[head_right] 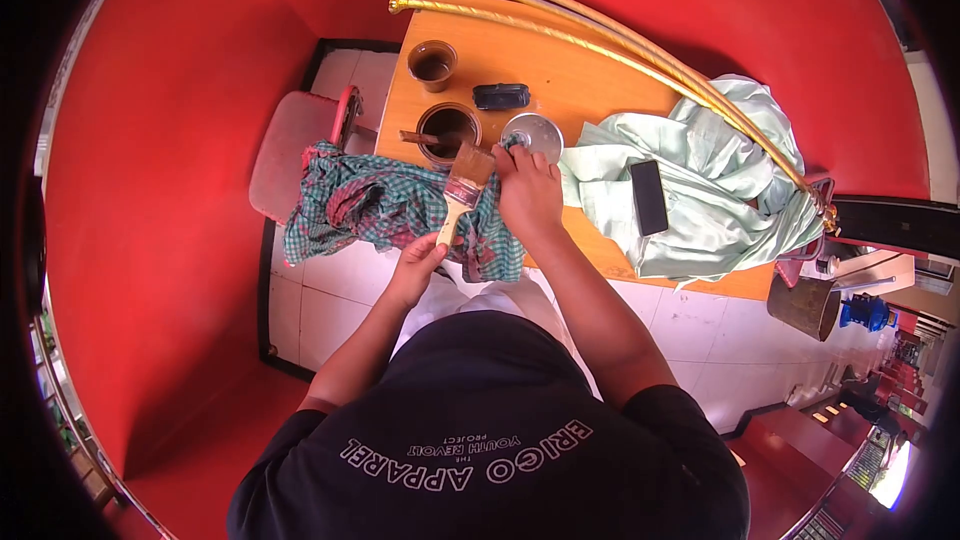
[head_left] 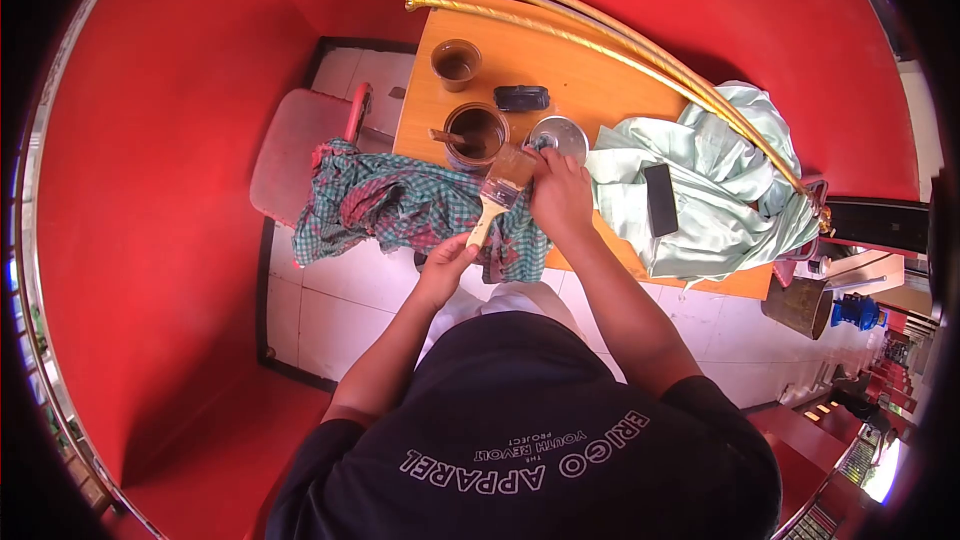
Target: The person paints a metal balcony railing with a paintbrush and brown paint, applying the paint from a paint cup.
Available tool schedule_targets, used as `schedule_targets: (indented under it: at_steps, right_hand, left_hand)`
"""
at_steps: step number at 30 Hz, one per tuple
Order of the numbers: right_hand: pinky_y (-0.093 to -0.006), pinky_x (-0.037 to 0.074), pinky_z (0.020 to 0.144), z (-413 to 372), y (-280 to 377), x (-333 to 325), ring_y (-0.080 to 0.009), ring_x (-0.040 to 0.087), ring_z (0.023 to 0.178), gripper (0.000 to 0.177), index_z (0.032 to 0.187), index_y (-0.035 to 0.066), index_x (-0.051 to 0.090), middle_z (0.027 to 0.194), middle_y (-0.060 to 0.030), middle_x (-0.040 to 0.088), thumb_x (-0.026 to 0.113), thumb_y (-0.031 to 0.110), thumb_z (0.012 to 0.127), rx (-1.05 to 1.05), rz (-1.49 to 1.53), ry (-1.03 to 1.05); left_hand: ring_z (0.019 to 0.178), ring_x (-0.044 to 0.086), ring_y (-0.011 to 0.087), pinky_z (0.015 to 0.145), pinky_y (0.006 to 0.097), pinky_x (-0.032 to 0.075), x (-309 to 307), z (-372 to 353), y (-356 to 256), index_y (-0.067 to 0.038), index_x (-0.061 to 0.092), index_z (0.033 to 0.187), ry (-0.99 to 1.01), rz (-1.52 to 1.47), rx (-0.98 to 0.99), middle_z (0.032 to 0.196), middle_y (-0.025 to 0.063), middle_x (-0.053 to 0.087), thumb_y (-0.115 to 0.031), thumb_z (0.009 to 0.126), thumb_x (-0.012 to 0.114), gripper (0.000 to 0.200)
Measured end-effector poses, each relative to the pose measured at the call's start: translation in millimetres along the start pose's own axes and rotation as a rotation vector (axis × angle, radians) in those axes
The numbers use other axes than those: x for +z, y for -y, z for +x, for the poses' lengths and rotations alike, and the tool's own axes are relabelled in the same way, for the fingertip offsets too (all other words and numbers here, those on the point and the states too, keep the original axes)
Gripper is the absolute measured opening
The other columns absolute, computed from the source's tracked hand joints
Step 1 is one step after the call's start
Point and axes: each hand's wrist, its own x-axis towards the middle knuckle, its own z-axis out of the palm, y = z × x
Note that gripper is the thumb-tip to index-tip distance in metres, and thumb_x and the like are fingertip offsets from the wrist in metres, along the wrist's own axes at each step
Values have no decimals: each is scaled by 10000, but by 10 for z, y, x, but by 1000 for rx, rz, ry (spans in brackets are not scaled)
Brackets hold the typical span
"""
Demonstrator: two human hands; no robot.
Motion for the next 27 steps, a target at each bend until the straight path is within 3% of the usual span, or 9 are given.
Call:
schedule_targets:
  at_steps: [7,10,16,17,18,21,22,24,27]
  right_hand:
    - [-376,422,867,-23,47,-12,-213,547,1040,467,1263,156,591,1222,-24,610,558,86,802,-45,-61,6]
    - [-390,452,850,-152,-78,-163,-235,589,979,382,1147,124,663,1149,-33,658,576,44,783,-52,77,27]
    - [-346,507,807,-531,111,-411,-266,654,868,257,978,35,721,928,-104,702,611,-70,771,107,1041,-124]
    - [-316,494,823,-574,271,-371,-238,649,896,280,1016,50,726,965,-132,690,639,-59,773,154,1143,-88]
    - [-318,493,819,-614,437,-267,-198,628,886,238,1000,20,679,975,-110,661,702,-11,765,254,1244,-106]
    - [-313,495,760,-578,584,258,-139,572,879,446,1049,22,483,962,-40,571,807,68,746,595,1326,-372]
    - [-289,479,787,-453,648,-7,-131,559,919,443,1075,7,480,1016,-53,569,797,84,776,829,1666,-256]
    - [-277,477,813,-532,554,-123,-123,557,980,379,1119,-11,497,1115,-81,566,739,81,842,751,1841,18]
    - [-255,516,793,-748,666,-162,-127,606,1017,382,1273,-47,510,1231,-139,585,631,49,924,819,2108,-56]
  left_hand:
    - [1014,546,83,937,266,387,-40,34,85,-59,628,1219,-29,-31,-32,1132,6,670,-215,982,572,289]
    - [972,552,80,913,270,396,-3,62,113,-51,630,1212,-102,-50,-2,1083,12,680,-209,983,572,284]
    - [847,592,77,832,253,460,171,31,-122,-13,628,1198,-181,-58,2,969,24,686,-172,977,581,277]
    - [766,571,67,720,238,467,243,25,-148,-11,633,1184,-176,-67,59,889,4,670,-169,977,580,265]
    - [716,563,62,646,222,459,357,9,-201,-9,629,1182,-171,-88,73,824,-15,639,-163,981,572,260]
    - [700,571,63,636,225,474,533,-7,-120,4,607,1213,-105,-71,44,839,-6,629,-139,979,573,275]
    - [707,576,65,640,225,477,577,-39,-147,6,605,1216,-112,-58,39,848,-1,633,-136,979,574,277]
    - [720,586,70,650,226,483,655,-122,-234,9,602,1221,-123,-30,24,867,7,639,-129,978,575,281]
    - [779,609,83,717,241,503,643,-119,-310,31,614,1182,-231,-30,92,932,31,667,-115,980,565,253]
